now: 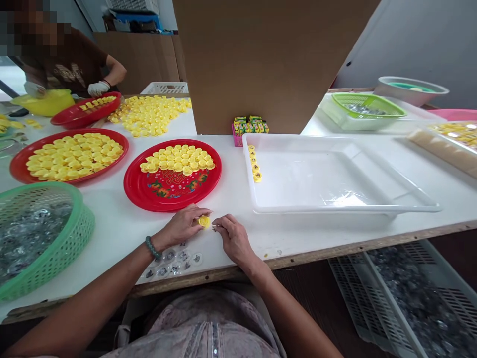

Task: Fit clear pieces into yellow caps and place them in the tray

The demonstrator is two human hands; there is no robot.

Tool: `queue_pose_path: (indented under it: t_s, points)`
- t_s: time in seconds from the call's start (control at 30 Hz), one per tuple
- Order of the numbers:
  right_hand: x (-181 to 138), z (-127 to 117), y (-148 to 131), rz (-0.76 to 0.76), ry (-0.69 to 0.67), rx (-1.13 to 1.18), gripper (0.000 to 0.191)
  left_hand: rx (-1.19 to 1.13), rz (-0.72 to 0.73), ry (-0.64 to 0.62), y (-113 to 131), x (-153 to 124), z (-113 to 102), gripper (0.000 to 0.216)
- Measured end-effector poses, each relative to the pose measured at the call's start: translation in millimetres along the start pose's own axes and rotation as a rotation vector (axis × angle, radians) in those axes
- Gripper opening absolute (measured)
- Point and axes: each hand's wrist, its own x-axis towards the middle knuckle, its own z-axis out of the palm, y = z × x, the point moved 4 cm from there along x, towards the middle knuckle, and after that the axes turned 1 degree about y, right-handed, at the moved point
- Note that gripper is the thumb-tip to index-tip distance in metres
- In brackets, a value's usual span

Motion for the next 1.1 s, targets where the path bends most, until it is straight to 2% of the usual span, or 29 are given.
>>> queue_pose_path:
  t_s: [0.1,0.2,0.33,0.4,0.47,0.6,0.7,0.8,0.87,1.0,1.1]
  points:
    - [0,0,2,0.041,-0.006,0.057,0.015,-0.115,-0.1,0.092,5,-7,-15,0.048]
    - [3,1,2,0.132,-0.015,0.19,0.015,-0.301,-0.274,0.201,11,-17,-23,0.031]
    - [10,5,-4,0.135,-0.064,0.273,0.016,-0.593,-0.422,0.117,15,-24,-11,0.019]
    - [13,6,-8,0.103,-0.084,0.241,0.015,-0.701,-0.492,0.119,13,-25,-5,0.018]
    - [13,6,-12,0.06,-0.082,0.181,0.016,-0.791,-0.534,0.172,10,-26,0,0.019]
    - [10,8,-21,0.005,-0.021,-0.056,0.03,-0.975,-0.531,0.275,9,-28,9,0.024]
    - [9,12,-24,-0.007,0.028,-0.187,0.029,-1.062,-0.52,0.315,9,-28,13,0.023]
    - [14,11,-24,-0.037,0.023,-0.223,0.024,-1.021,-0.52,0.311,6,-29,10,0.022]
    - [20,7,-22,-0.052,-0.016,-0.249,0.024,-0.887,-0.501,0.323,1,-31,2,0.022]
    - [33,0,-16,-0.061,-0.194,-0.327,0.022,-0.524,-0.493,0.403,-10,-35,-14,0.019]
    - [41,1,-13,-0.091,-0.314,-0.364,0.02,-0.427,-0.518,0.325,-16,-34,-9,0.019]
